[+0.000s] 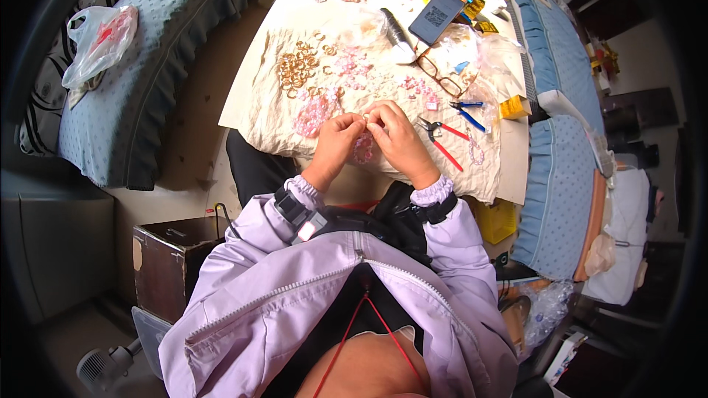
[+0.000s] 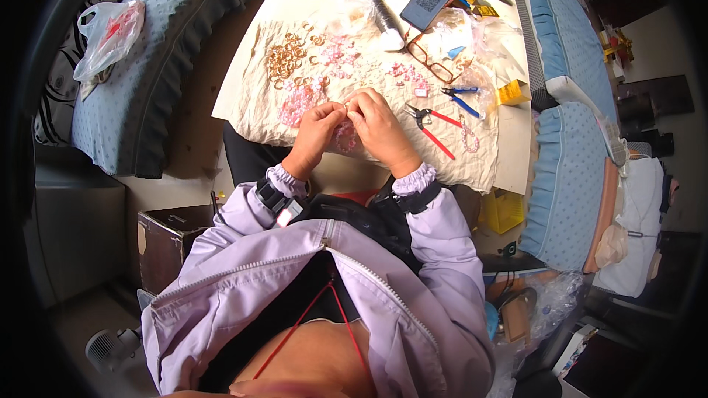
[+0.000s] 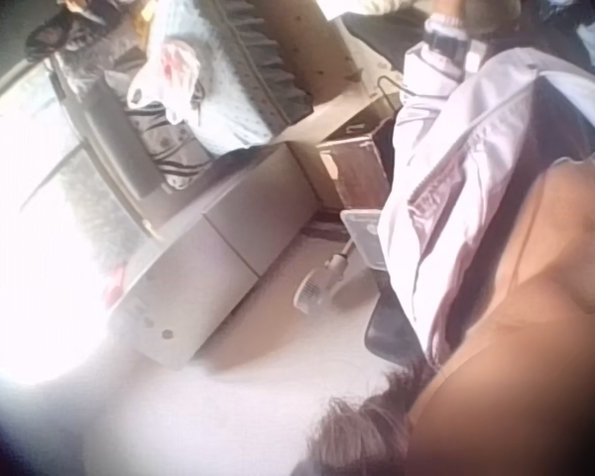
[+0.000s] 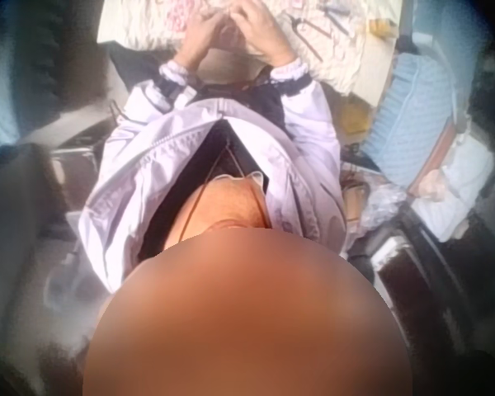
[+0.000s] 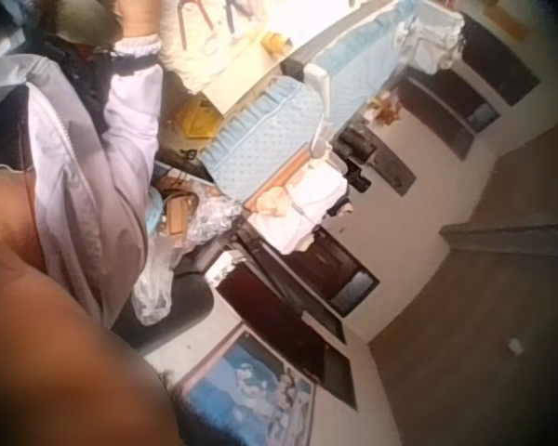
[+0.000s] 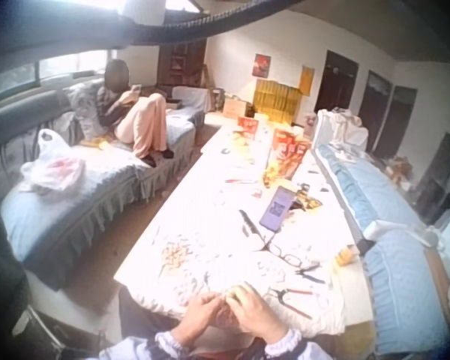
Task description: The person assembles a beaded keychain by threading pink beads onto a string and attaching a metal ring. They use pliers to open and close the ring, then inspect the finished keychain before continuing to add more beads and rings.
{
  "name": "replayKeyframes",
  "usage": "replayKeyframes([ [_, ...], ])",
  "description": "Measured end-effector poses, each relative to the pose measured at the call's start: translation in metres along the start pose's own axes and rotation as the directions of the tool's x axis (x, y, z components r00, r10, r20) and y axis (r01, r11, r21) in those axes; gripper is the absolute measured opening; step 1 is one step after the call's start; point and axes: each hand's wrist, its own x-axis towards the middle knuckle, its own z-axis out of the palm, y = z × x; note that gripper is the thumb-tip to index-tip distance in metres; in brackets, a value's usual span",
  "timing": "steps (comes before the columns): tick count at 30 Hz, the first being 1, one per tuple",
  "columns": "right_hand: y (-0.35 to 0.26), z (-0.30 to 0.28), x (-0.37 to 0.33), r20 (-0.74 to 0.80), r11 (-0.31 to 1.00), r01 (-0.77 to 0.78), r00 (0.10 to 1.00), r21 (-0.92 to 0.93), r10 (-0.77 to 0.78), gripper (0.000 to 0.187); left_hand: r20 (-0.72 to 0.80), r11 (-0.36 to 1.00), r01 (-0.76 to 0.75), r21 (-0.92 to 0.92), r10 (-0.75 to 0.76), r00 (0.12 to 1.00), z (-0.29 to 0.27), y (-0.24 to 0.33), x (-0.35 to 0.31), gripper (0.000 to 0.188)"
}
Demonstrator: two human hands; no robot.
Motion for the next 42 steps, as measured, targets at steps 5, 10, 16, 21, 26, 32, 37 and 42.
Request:
replayKeyframes([
  [5,0.0,0.0,-0.001,0.01,0.999,0.009,1.0,-0.039,-0.009,0.011,0.02,0.998,-0.037,0.043,0.036,0.999,0.0,-0.001,-0.001,0.011],
  [10,0.0,0.005,-0.002,-0.036,0.996,-0.018,0.999,-0.085,0.015,0.012,-0.006,0.995,-0.098,-0.007,0.098,0.995,0.006,-0.007,-0.001,0.01],
  [16,0.002,0.011,-0.003,-0.083,0.994,-0.01,0.997,-0.105,0.001,0.013,-0.032,0.998,-0.06,-0.018,0.059,0.998,0.006,-0.005,0.001,0.015],
  [21,0.002,0.01,-0.003,-0.117,0.991,0.014,0.993,-0.134,-0.03,0.011,-0.002,0.98,0.048,-0.192,-0.049,0.999,0.005,0.003,0.005,0.023],
  [26,0.003,0.009,-0.006,-0.159,0.997,-0.018,0.987,-0.079,0.005,0.01,-0.005,0.981,0.084,-0.176,-0.086,0.996,0.008,0.004,0.008,0.026],
  [32,-0.002,0.007,-0.006,-0.175,0.985,-0.12,0.975,0.12,0.14,0.009,-0.08,0.981,0.064,-0.181,-0.08,0.994,0.014,0.001,0.007,0.026],
  [37,-0.006,0.0,-0.004,-0.122,1.0,-0.002,0.993,-0.026,-0.001,0.01,-0.03,0.979,0.067,-0.191,-0.074,0.997,0.01,0.001,0.01,0.022],
  [42,-0.006,0.002,-0.004,-0.13,0.994,0.005,0.991,-0.106,-0.018,0.01,-0.042,0.96,0.048,-0.274,-0.061,0.997,0.013,-0.001,0.008,0.016],
])
